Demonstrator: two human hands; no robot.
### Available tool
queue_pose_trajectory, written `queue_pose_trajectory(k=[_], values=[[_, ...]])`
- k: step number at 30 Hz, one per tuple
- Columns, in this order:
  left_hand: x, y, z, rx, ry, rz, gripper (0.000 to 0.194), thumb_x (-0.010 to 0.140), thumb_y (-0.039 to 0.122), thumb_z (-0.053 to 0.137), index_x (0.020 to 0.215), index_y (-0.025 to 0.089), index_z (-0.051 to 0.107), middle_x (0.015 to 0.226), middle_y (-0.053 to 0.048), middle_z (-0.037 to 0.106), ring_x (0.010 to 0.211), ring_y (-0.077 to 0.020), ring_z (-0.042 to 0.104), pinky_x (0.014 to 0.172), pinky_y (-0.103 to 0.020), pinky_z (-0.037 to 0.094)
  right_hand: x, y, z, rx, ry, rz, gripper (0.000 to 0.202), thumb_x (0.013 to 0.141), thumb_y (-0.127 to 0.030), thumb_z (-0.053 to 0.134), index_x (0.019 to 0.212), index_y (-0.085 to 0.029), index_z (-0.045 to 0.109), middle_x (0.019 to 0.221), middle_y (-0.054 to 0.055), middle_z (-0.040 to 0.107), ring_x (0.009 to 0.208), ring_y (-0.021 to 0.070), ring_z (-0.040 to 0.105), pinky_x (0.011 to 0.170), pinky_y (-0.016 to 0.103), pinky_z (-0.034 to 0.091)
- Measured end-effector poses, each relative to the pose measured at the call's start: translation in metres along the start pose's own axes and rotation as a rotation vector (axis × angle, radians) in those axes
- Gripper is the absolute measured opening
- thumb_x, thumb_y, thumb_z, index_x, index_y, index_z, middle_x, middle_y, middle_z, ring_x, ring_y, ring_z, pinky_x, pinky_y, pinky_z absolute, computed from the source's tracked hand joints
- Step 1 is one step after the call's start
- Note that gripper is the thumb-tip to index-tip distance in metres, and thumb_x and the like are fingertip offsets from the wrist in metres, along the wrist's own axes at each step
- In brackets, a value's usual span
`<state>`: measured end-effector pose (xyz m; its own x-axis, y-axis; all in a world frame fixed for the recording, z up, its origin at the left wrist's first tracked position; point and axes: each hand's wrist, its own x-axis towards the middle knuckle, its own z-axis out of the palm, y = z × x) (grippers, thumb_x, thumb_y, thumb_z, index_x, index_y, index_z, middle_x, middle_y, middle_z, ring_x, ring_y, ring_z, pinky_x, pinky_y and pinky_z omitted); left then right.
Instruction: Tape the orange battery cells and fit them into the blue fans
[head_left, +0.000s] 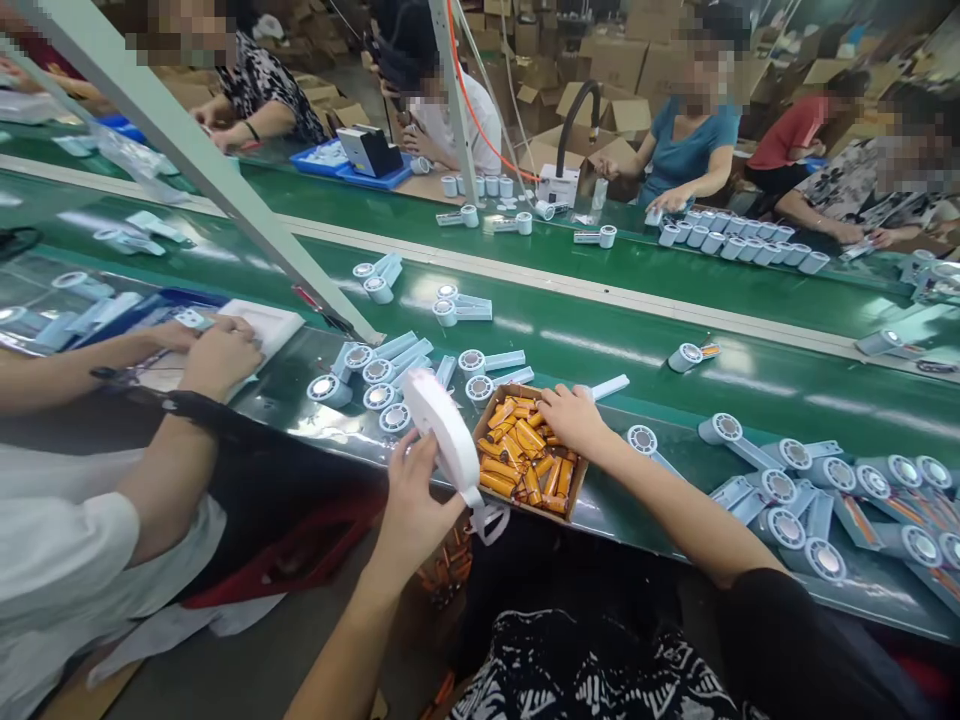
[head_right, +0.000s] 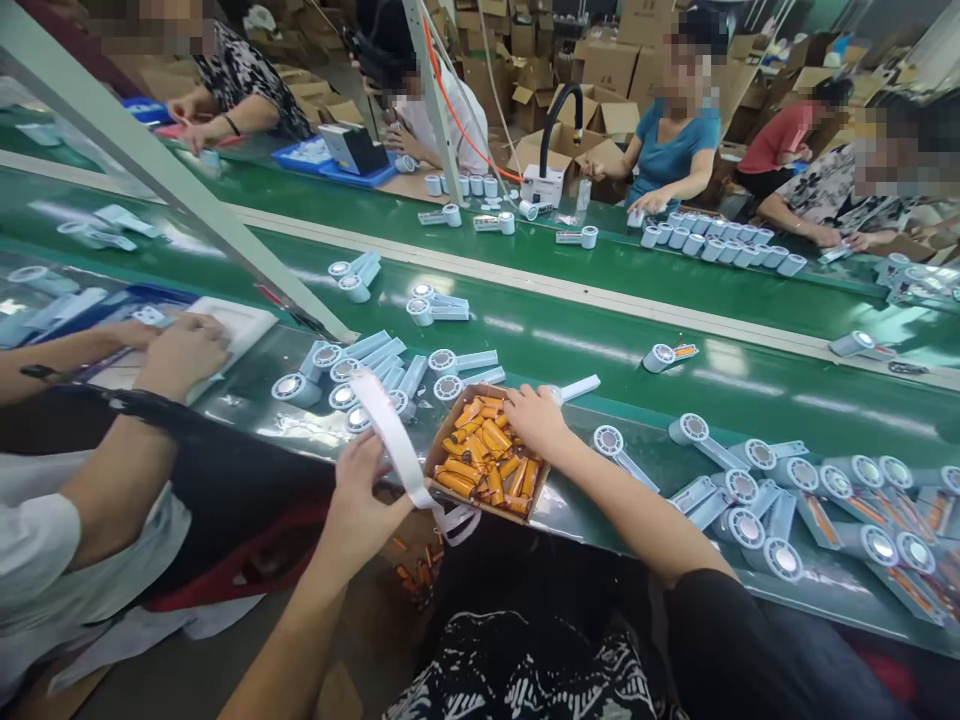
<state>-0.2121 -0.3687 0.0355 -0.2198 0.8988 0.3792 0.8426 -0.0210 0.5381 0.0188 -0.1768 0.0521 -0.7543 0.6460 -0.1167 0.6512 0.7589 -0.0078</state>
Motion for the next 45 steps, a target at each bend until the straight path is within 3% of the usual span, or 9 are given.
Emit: queue_pose_trajectory(k=[4,9,12,18,23,27,32,39,45], values=[[0.0,0.003,0.008,0.077,0.013,0.172,0.066,0.083,0.018,0.07,0.146,0.02,0.048,0.135,-0.015,0.063,0.142,-0.0412,0.043,0.114,-0.062,0.048,-0.004,0.014,0.015,0.048,0.027,0.003,0.016,0.1,-0.022,0.064,0.11,-0.016,0.076,0.115,0.017,0.074,0.113,0.0313,0.06,0.094,0.042,0.043],[-0.001,0.011,0.01,0.17,0.023,0.279,0.067,0.078,0.005,0.064,0.142,0.017,0.051,0.132,-0.017,0.065,0.139,-0.0437,0.043,0.111,-0.065,0.048,-0.045,0.035,0.022,0.687,0.344,0.015,0.016,0.096,-0.027,0.073,0.109,-0.022,0.079,0.106,0.009,0.08,0.1,0.0245,0.071,0.092,0.038,0.054],[0.004,0.02,0.012,0.198,0.004,0.367,0.059,0.079,0.003,0.063,0.136,0.016,0.056,0.128,-0.016,0.067,0.138,-0.0433,0.044,0.114,-0.065,0.045,-0.067,0.033,0.019,1.027,0.616,0.038,0.014,0.096,-0.036,0.074,0.1,-0.025,0.081,0.104,0.006,0.081,0.097,0.0226,0.075,0.09,0.037,0.058],[0.016,0.035,0.015,0.234,-0.012,0.463,0.051,0.081,0.004,0.06,0.131,0.012,0.062,0.128,-0.017,0.069,0.139,-0.0423,0.045,0.113,-0.061,0.047,-0.081,0.015,0.002,1.405,0.71,0.19,0.037,0.081,-0.045,0.087,0.108,-0.024,0.073,0.087,0.002,0.08,0.075,0.0185,0.076,0.073,0.032,0.063],[0.014,0.048,0.013,0.306,-0.094,0.505,0.051,0.087,0.004,0.059,0.136,0.016,0.067,0.131,-0.013,0.072,0.141,-0.0378,0.046,0.115,-0.054,0.045,-0.104,0.016,-0.028,1.116,0.962,0.147,0.051,0.07,-0.053,0.095,0.102,-0.025,0.067,0.067,-0.004,0.073,0.052,0.013,0.063,0.054,0.026,0.053],[0.012,0.053,0.01,0.337,-0.189,0.606,0.064,0.089,0.002,0.054,0.15,0.023,0.06,0.139,-0.009,0.07,0.135,-0.0307,0.055,0.123,-0.051,0.038,-0.12,0.027,-0.059,0.818,0.71,-0.014,0.071,0.059,-0.063,0.097,0.11,-0.025,0.066,0.063,-0.007,0.068,0.047,0.0097,0.054,0.049,0.023,0.042],[0.013,0.054,0.013,0.312,-0.223,0.67,0.069,0.092,0.003,0.052,0.154,0.033,0.056,0.142,-0.002,0.07,0.135,-0.0291,0.056,0.122,-0.051,0.04,-0.113,0.025,-0.076,0.666,0.298,0.053,0.079,0.06,-0.068,0.094,0.119,-0.026,0.064,0.063,-0.008,0.064,0.052,0.0139,0.058,0.052,0.024,0.035],[0.014,0.06,0.015,0.296,-0.28,0.577,0.069,0.092,0.007,0.056,0.154,0.038,0.056,0.142,-0.002,0.069,0.126,-0.0304,0.059,0.119,-0.053,0.044,-0.117,0.021,-0.052,0.919,0.369,0.135,0.076,0.059,-0.058,0.098,0.118,-0.024,0.064,0.075,-0.003,0.074,0.063,0.0176,0.068,0.06,0.027,0.051],[0.023,0.063,0.006,0.417,-0.249,0.623,0.072,0.092,0.006,0.055,0.158,0.034,0.051,0.145,-0.004,0.067,0.118,-0.031,0.055,0.12,-0.057,0.042,-0.129,0.031,-0.029,1.374,0.17,0.154,0.045,0.086,-0.036,0.081,0.129,-0.025,0.072,0.106,0.003,0.082,0.096,0.0226,0.078,0.091,0.039,0.063]])
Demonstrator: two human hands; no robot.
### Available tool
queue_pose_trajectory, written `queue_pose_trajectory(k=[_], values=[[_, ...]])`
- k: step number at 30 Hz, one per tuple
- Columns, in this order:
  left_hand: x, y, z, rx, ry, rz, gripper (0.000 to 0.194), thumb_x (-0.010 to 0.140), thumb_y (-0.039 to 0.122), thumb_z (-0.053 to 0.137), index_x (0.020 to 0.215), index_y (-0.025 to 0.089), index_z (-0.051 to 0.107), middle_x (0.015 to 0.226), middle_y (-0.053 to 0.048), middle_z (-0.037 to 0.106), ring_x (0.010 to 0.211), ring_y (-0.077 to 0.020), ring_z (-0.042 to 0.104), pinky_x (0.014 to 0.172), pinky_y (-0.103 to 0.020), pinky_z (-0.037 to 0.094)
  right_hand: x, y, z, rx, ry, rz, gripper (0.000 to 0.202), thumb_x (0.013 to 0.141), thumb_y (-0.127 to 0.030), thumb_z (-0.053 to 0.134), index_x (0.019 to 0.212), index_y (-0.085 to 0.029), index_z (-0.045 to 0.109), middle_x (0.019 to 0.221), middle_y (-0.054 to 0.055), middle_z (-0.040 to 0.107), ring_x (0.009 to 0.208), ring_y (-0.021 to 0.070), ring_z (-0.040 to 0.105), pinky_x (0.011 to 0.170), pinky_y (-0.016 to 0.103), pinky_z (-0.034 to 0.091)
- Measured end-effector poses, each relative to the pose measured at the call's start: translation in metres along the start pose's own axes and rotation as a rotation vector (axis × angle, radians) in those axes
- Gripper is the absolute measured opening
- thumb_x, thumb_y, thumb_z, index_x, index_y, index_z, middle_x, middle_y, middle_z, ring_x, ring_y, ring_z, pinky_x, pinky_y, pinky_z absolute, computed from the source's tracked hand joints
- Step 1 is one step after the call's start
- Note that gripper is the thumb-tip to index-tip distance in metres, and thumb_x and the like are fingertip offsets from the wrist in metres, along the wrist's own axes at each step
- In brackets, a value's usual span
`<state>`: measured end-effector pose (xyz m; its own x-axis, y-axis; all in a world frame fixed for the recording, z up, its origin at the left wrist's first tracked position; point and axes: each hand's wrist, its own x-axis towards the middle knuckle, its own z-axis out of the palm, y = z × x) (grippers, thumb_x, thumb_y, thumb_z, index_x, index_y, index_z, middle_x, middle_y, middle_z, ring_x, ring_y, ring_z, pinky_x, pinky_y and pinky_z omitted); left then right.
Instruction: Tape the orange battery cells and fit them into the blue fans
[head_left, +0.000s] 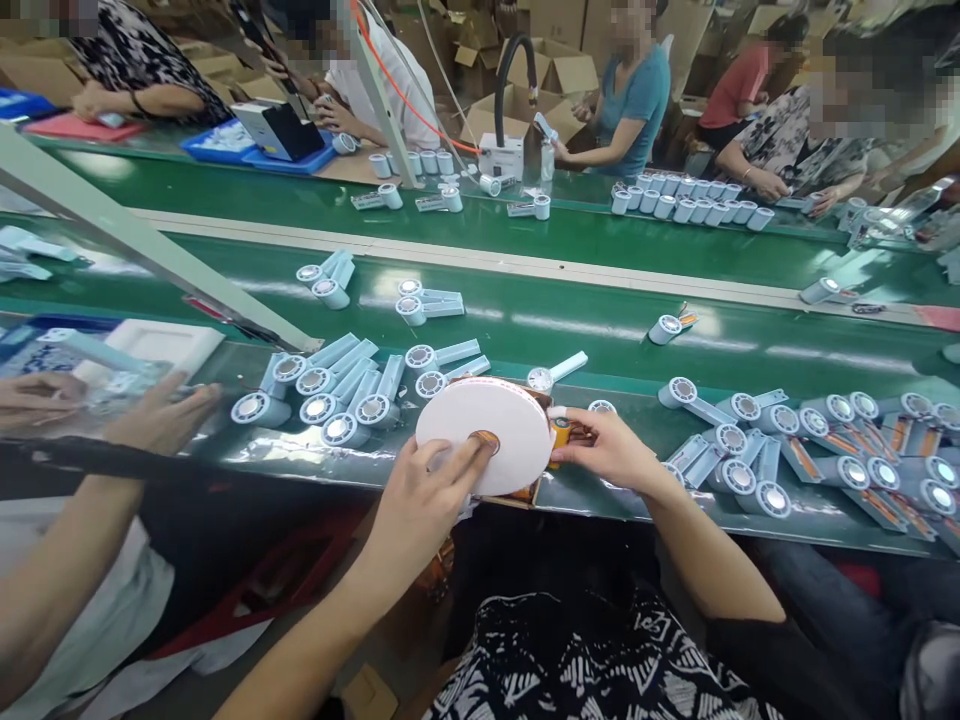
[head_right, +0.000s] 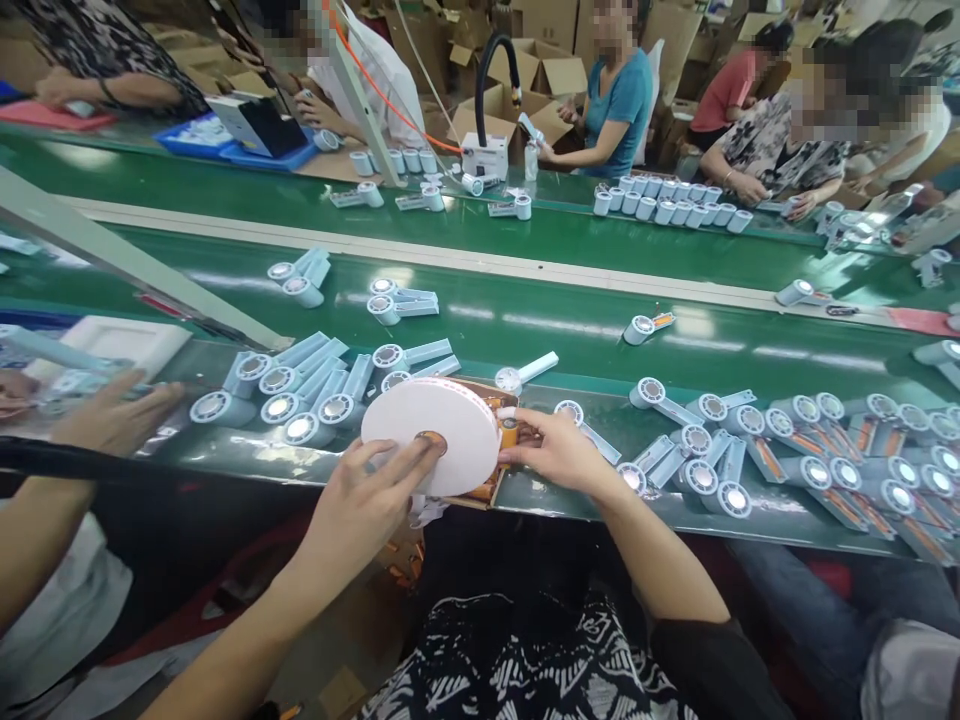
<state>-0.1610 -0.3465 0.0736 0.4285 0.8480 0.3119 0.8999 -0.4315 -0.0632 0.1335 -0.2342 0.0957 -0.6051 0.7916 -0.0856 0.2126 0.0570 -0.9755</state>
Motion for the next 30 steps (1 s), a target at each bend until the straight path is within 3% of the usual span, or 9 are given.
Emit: queue_pose_trajectory(k=[3,9,12,15,18,21,24,26,30], values=[[0.013,0.003,-0.004,0.066,0.033,0.01,0.069,0.093,0.008,0.056,0.158,0.032,0.051,0.144,-0.006,0.067,0.116,-0.0318,0.054,0.124,-0.066,0.032,0.009,0.012,0.006,0.171,0.148,0.035,0.046,0.077,-0.033,0.087,0.12,-0.022,0.076,0.096,0.002,0.083,0.089,0.0234,0.079,0.086,0.039,0.065],[0.034,0.046,0.005,0.014,0.192,-0.099,0.057,0.095,0.036,0.068,0.15,0.025,0.059,0.118,-0.011,0.073,0.109,-0.0357,0.056,0.124,-0.08,0.008,0.027,0.02,0.034,0.688,0.768,-0.167,0.054,0.072,-0.043,0.092,0.117,-0.025,0.068,0.099,0.003,0.082,0.091,0.0227,0.08,0.086,0.038,0.068],[0.019,0.048,0.013,-0.064,0.102,-0.041,0.059,0.091,0.032,0.072,0.148,0.023,0.06,0.121,-0.012,0.073,0.108,-0.0346,0.058,0.124,-0.076,0.015,0.022,0.011,-0.005,0.635,0.858,-0.282,0.05,0.073,-0.046,0.092,0.112,-0.027,0.067,0.098,0.002,0.081,0.091,0.0208,0.08,0.086,0.036,0.068],[-0.008,0.012,0.015,-0.113,-0.095,-0.029,0.067,0.083,0.027,0.078,0.147,0.025,0.06,0.128,-0.013,0.072,0.116,-0.0381,0.058,0.122,-0.076,0.02,-0.002,0.008,-0.067,0.459,1.054,-0.442,0.052,0.077,-0.055,0.087,0.116,-0.029,0.065,0.103,0.001,0.079,0.099,0.02,0.079,0.085,0.034,0.067],[-0.013,-0.027,0.016,-0.161,-0.16,-0.061,0.065,0.079,0.04,0.082,0.139,0.027,0.065,0.13,-0.015,0.071,0.126,-0.0432,0.055,0.118,-0.075,0.029,-0.04,0.025,-0.092,0.353,1.115,-0.396,0.06,0.072,-0.049,0.092,0.119,-0.028,0.062,0.088,-0.002,0.079,0.087,0.022,0.081,0.076,0.034,0.068],[0.035,-0.014,0.022,-0.283,-0.14,0.085,0.041,0.092,0.047,0.071,0.127,0.025,0.072,0.126,-0.012,0.071,0.126,-0.037,0.056,0.114,-0.058,0.042,-0.068,0.054,-0.077,0.316,1.141,-0.286,0.06,0.062,-0.034,0.097,0.109,-0.026,0.061,0.079,-0.004,0.078,0.081,0.0249,0.082,0.071,0.036,0.068],[0.117,0.047,0.047,-0.397,-0.212,0.369,0.026,0.106,0.035,0.054,0.114,0.021,0.074,0.119,-0.01,0.073,0.12,-0.0275,0.059,0.109,-0.044,0.045,-0.077,0.073,-0.058,0.314,1.171,-0.228,0.056,0.064,-0.028,0.094,0.109,-0.025,0.061,0.083,-0.002,0.081,0.089,0.027,0.083,0.074,0.038,0.069],[0.165,0.089,0.071,-0.347,-0.296,0.473,0.025,0.104,0.036,0.058,0.115,0.019,0.073,0.129,-0.013,0.07,0.127,-0.0318,0.055,0.109,-0.047,0.044,-0.078,0.078,-0.052,0.324,1.168,-0.217,0.055,0.066,-0.026,0.092,0.11,-0.025,0.06,0.085,-0.001,0.082,0.092,0.0276,0.083,0.075,0.039,0.07],[0.205,0.127,0.108,-0.231,-0.488,0.503,0.027,0.101,0.019,0.056,0.123,0.018,0.071,0.137,-0.017,0.064,0.117,-0.0319,0.057,0.087,-0.04,0.053,-0.089,0.08,-0.052,0.316,1.132,-0.221,0.053,0.066,-0.026,0.093,0.108,-0.025,0.061,0.077,-0.004,0.079,0.092,0.0289,0.083,0.078,0.042,0.07]])
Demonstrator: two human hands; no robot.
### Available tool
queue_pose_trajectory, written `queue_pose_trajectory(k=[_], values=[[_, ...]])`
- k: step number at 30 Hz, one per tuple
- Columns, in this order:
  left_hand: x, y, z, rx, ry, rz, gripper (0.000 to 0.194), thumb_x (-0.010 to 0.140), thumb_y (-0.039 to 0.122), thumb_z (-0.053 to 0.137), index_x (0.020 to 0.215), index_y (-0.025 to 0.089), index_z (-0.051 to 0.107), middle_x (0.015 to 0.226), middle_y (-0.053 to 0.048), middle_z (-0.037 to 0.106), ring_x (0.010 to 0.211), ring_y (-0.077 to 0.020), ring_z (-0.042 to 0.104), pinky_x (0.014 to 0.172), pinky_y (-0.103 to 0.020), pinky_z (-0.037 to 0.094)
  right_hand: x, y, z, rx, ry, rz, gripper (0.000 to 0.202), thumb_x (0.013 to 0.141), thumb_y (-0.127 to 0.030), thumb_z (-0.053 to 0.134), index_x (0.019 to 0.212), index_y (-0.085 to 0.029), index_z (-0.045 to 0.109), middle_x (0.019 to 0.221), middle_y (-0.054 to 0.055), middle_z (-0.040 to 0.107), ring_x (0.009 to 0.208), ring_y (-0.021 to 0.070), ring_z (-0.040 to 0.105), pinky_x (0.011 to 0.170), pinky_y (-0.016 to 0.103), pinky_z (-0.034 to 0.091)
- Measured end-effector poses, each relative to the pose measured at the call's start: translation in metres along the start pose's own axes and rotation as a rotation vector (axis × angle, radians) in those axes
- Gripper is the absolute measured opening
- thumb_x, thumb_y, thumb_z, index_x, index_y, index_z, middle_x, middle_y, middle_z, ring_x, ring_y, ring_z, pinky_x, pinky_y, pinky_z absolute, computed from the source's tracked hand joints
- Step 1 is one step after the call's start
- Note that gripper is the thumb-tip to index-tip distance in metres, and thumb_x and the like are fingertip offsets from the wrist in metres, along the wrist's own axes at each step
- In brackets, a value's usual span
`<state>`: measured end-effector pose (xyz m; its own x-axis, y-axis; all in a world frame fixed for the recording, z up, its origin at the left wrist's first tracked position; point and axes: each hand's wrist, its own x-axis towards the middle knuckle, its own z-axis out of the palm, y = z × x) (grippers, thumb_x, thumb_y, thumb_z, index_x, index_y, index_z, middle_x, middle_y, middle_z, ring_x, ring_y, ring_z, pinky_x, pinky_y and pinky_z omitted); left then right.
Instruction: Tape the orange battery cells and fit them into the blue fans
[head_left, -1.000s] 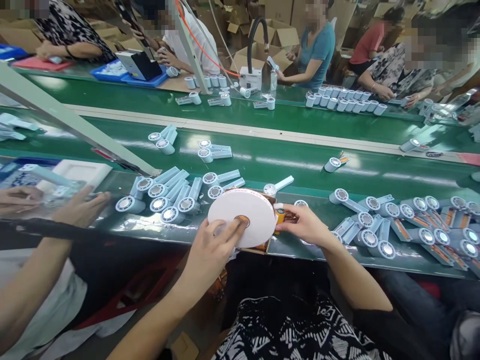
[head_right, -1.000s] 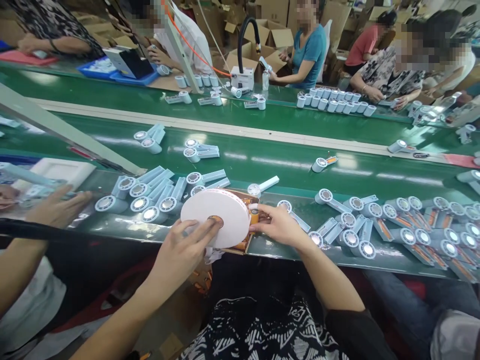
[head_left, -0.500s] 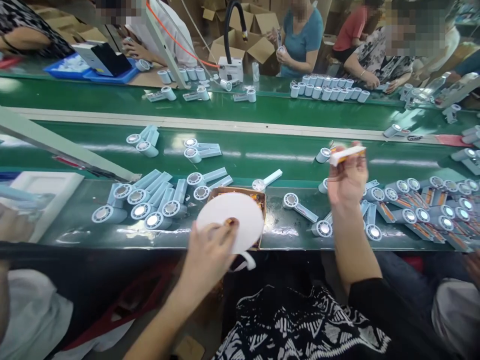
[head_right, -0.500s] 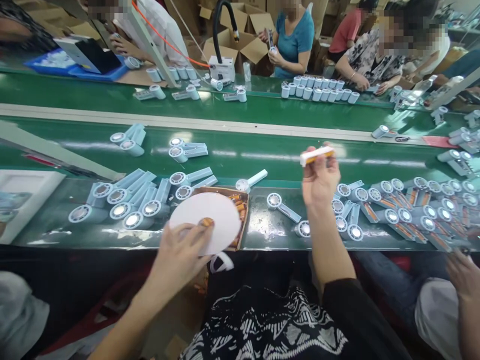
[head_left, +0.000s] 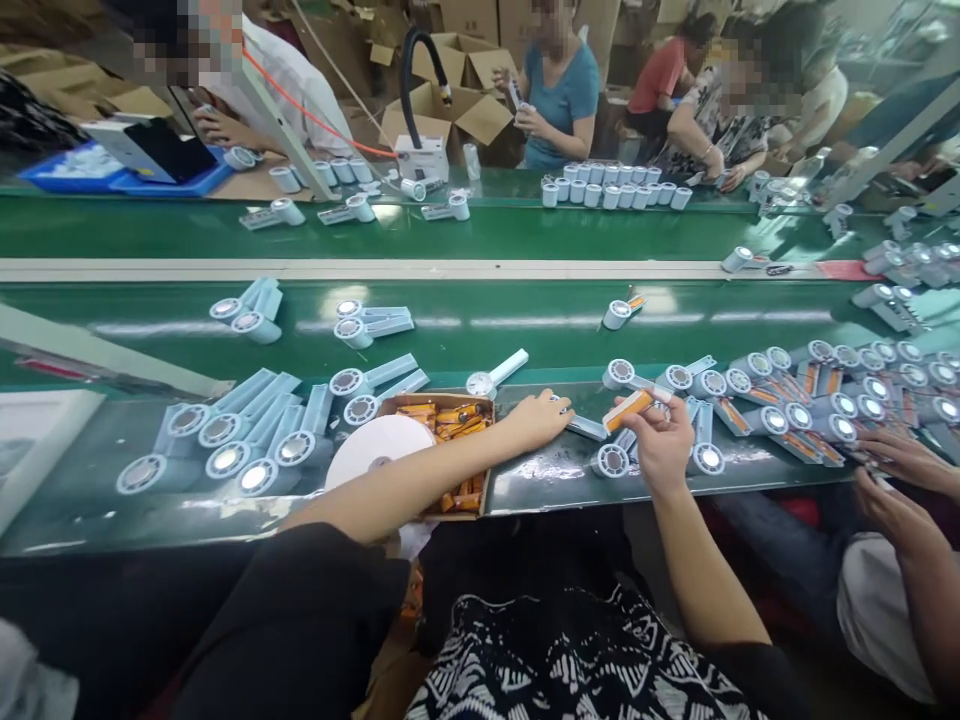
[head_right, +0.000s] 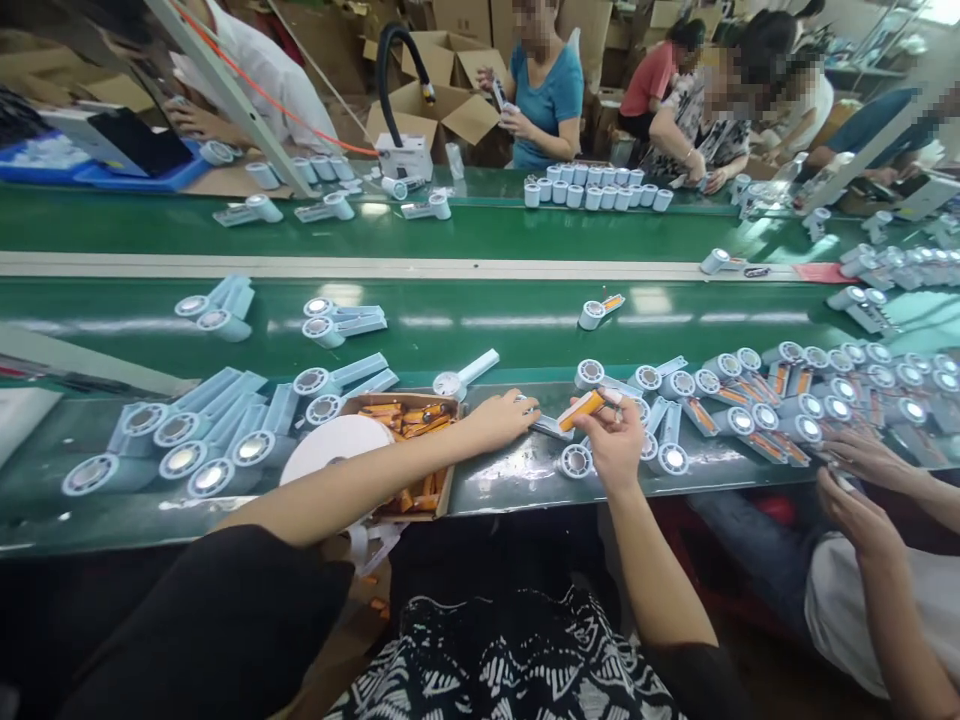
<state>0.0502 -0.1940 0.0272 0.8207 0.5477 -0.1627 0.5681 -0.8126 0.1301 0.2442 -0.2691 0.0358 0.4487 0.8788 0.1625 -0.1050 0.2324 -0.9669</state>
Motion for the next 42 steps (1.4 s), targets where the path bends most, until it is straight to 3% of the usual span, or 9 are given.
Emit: queue_pose_trajectory(k=[3,6,11,15,18,26,34,38,42], values=[[0.008,-0.012,0.003,0.046,-0.032,0.054,0.034,0.099,0.009,0.047,0.121,0.018,0.072,0.139,-0.017,0.061,0.118,-0.0316,0.056,0.076,-0.035,0.054,0.002,-0.004,-0.011,-0.029,-0.027,0.01,0.051,0.066,-0.031,0.094,0.106,-0.025,0.062,0.073,-0.004,0.077,0.09,0.0293,0.083,0.081,0.044,0.069],[0.025,-0.037,-0.009,0.063,-0.015,0.016,0.038,0.097,0.006,0.045,0.119,0.018,0.073,0.143,-0.017,0.057,0.128,-0.0343,0.049,0.081,-0.037,0.056,0.021,-0.01,-0.015,-0.048,-0.013,-0.026,0.052,0.066,-0.036,0.094,0.105,-0.025,0.062,0.078,-0.002,0.079,0.09,0.0287,0.083,0.082,0.045,0.069],[0.095,-0.102,-0.039,0.045,0.002,-0.166,0.027,0.085,0.005,0.061,0.106,0.014,0.076,0.139,-0.022,0.057,0.129,-0.0385,0.048,0.093,-0.045,0.053,0.096,-0.005,0.007,-0.12,-0.091,-0.098,0.048,0.068,-0.038,0.09,0.106,-0.025,0.062,0.086,-0.001,0.082,0.092,0.0248,0.081,0.086,0.041,0.067],[0.136,-0.144,-0.045,-0.017,-0.077,-0.212,0.02,0.079,0.01,0.071,0.097,0.014,0.078,0.12,-0.018,0.069,0.111,-0.0309,0.062,0.092,-0.038,0.052,0.164,0.024,0.037,-0.461,-0.246,-0.169,0.036,0.074,-0.044,0.082,0.1,-0.022,0.068,0.087,0.002,0.082,0.084,0.0225,0.079,0.086,0.038,0.064],[0.149,-0.16,-0.042,-0.084,-0.143,-0.202,0.016,0.083,0.017,0.071,0.096,0.018,0.08,0.106,-0.013,0.076,0.1,-0.0256,0.068,0.089,-0.032,0.052,0.192,0.05,0.053,-0.853,-0.447,-0.221,0.021,0.085,-0.038,0.074,0.098,-0.022,0.069,0.09,0.005,0.082,0.084,0.0219,0.079,0.081,0.032,0.061],[0.16,-0.161,-0.037,-0.195,-0.103,-0.254,0.025,0.099,0.026,0.057,0.117,0.021,0.074,0.113,-0.012,0.078,0.103,-0.0245,0.072,0.088,-0.031,0.052,0.193,0.071,0.06,-1.325,-0.683,-0.23,0.013,0.098,-0.034,0.065,0.097,-0.022,0.069,0.095,0.008,0.082,0.087,0.0247,0.077,0.071,0.027,0.048],[0.165,-0.148,-0.025,-0.247,-0.035,-0.361,0.038,0.103,0.043,0.063,0.13,0.016,0.064,0.125,-0.01,0.069,0.108,-0.0231,0.069,0.095,-0.046,0.059,0.2,0.073,0.079,-1.651,-0.925,-0.143,0.031,0.104,-0.041,0.056,0.129,-0.029,0.07,0.112,0.012,0.08,0.1,0.0295,0.076,0.079,0.031,0.05],[0.168,-0.139,-0.035,-0.286,-0.005,-0.376,0.035,0.103,0.041,0.065,0.127,0.016,0.066,0.123,-0.01,0.069,0.106,-0.0223,0.069,0.093,-0.043,0.06,0.204,0.069,0.087,-1.755,-1.033,-0.111,0.039,0.106,-0.044,0.05,0.137,-0.03,0.069,0.122,0.014,0.078,0.112,0.0299,0.074,0.089,0.034,0.053],[0.125,-0.139,-0.058,-0.302,0.11,-0.394,0.034,0.102,0.027,0.059,0.135,0.017,0.062,0.137,-0.014,0.068,0.127,-0.0236,0.063,0.106,-0.035,0.05,0.205,0.06,0.089,-1.807,-1.103,-0.149,0.043,0.108,-0.039,0.044,0.142,-0.026,0.068,0.126,0.015,0.077,0.116,0.0294,0.073,0.095,0.036,0.052]])
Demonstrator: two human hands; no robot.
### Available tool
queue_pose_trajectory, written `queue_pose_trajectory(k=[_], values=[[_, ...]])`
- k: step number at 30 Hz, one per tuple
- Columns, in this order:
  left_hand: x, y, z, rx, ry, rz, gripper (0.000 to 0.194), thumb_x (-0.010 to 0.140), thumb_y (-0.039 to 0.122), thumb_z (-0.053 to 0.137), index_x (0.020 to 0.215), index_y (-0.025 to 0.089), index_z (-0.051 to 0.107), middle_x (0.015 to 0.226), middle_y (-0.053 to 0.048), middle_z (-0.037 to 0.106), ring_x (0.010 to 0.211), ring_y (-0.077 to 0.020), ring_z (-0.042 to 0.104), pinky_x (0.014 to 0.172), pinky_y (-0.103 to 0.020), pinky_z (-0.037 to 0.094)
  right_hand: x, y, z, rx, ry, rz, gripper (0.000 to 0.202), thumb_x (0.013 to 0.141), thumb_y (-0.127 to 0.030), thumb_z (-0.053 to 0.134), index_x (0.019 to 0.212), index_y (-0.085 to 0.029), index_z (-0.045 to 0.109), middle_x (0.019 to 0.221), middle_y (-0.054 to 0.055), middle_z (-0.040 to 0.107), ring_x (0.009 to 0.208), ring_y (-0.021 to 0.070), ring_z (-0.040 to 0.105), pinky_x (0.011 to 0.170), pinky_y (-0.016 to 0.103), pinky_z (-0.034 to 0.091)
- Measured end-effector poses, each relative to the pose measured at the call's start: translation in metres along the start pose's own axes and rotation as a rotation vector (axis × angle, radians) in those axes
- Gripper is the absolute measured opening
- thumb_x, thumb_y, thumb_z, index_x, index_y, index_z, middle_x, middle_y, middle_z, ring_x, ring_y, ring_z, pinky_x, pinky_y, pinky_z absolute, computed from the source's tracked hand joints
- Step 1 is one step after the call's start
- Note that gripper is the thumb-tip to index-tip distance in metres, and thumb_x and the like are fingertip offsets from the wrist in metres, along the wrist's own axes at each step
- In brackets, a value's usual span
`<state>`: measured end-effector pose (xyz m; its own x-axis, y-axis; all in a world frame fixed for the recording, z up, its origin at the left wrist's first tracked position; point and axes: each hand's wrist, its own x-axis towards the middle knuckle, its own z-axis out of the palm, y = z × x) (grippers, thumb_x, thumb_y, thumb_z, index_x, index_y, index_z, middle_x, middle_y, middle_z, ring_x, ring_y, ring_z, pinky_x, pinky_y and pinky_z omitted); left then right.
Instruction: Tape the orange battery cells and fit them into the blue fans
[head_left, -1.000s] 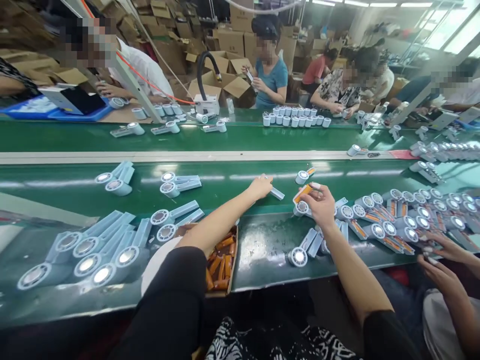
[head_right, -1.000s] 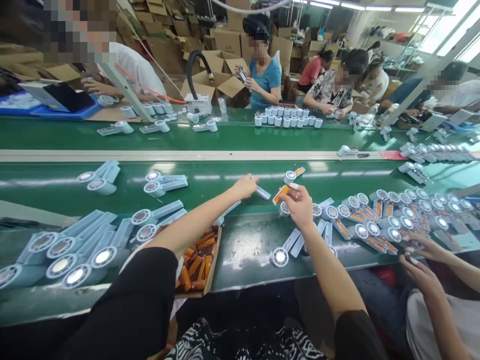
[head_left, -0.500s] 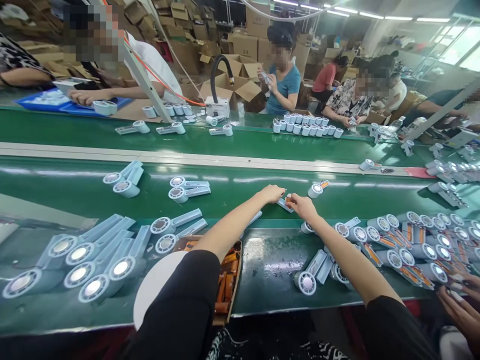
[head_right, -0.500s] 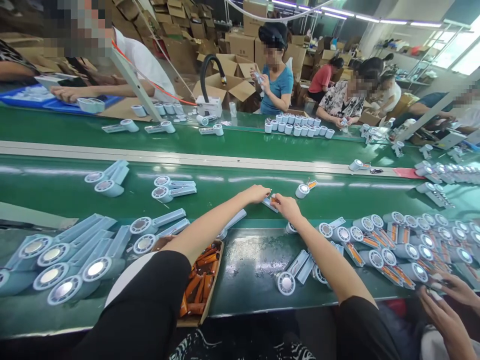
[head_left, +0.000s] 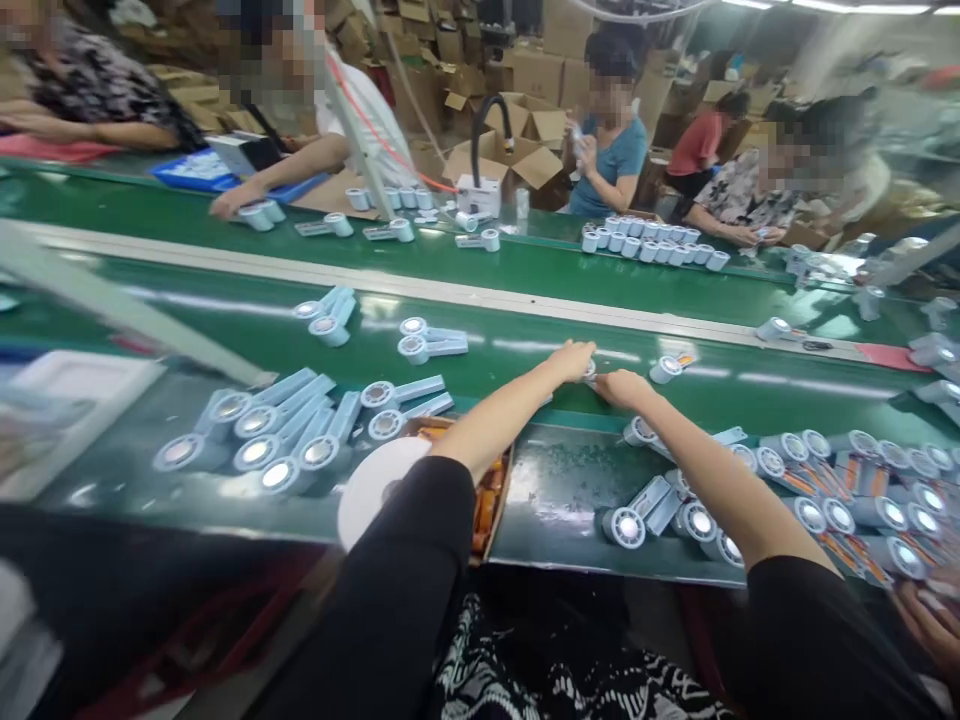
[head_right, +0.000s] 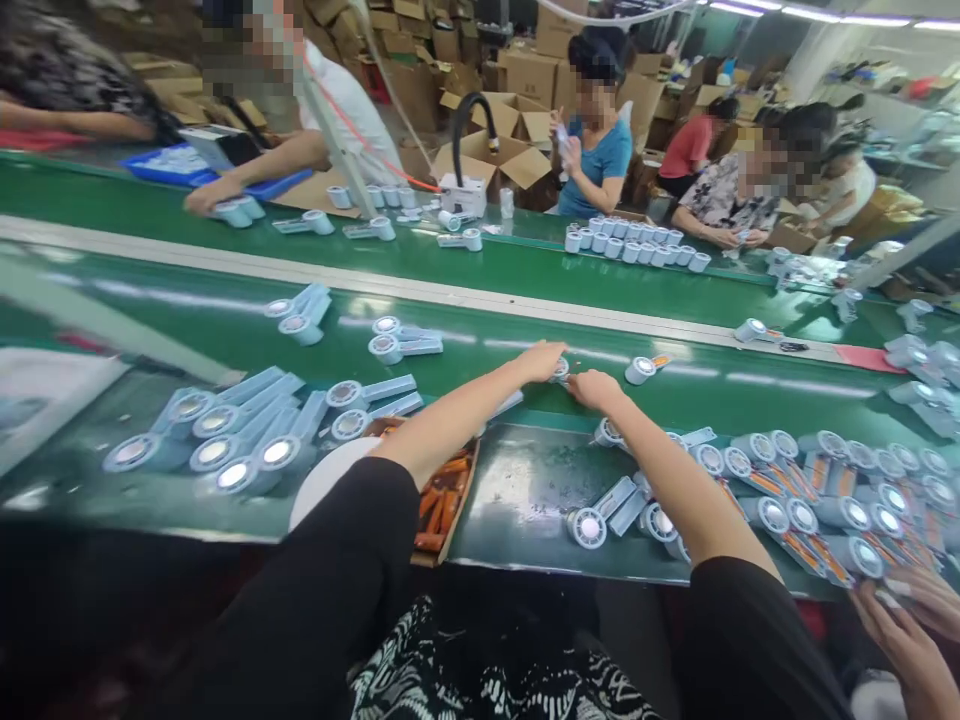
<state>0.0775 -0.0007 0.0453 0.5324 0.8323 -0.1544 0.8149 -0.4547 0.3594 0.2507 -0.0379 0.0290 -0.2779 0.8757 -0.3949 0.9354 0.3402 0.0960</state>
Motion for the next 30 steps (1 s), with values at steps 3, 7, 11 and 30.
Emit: queue_pose_trajectory(k=[3,7,11,30], values=[[-0.08,-0.038,-0.024,-0.005,0.065,-0.013,0.037,0.101,0.033,0.059,0.137,0.023,0.062,0.143,-0.009,0.066,0.135,-0.0226,0.058,0.11,-0.031,0.045,0.002,0.001,-0.003,-0.034,0.006,-0.023,0.044,0.105,-0.031,0.046,0.142,-0.022,0.068,0.127,0.018,0.076,0.116,0.0313,0.073,0.095,0.038,0.053],[-0.206,-0.085,-0.038,0.048,0.129,0.003,0.034,0.102,0.044,0.053,0.125,0.024,0.07,0.128,-0.005,0.074,0.116,-0.0227,0.068,0.1,-0.032,0.051,0.01,0.002,-0.006,-0.046,0.009,-0.032,0.04,0.1,-0.022,0.051,0.133,-0.015,0.073,0.126,0.022,0.076,0.117,0.0338,0.072,0.096,0.039,0.052],[-0.214,-0.084,-0.027,0.169,0.166,-0.015,0.037,0.101,0.04,0.057,0.131,0.021,0.067,0.132,-0.008,0.072,0.123,-0.0252,0.065,0.106,-0.035,0.05,0.016,-0.013,-0.015,-0.032,0.039,-0.028,0.04,0.102,-0.025,0.049,0.132,-0.017,0.074,0.129,0.019,0.075,0.121,0.0327,0.07,0.098,0.037,0.052],[0.035,-0.037,0.036,0.252,-0.069,0.075,0.031,0.088,0.016,0.066,0.118,0.02,0.075,0.127,-0.013,0.071,0.116,-0.0273,0.071,0.099,-0.035,0.057,0.01,-0.001,-0.004,0.071,0.048,-0.022,0.045,0.103,-0.043,0.044,0.139,-0.033,0.07,0.116,0.011,0.08,0.108,0.0308,0.075,0.093,0.037,0.053]])
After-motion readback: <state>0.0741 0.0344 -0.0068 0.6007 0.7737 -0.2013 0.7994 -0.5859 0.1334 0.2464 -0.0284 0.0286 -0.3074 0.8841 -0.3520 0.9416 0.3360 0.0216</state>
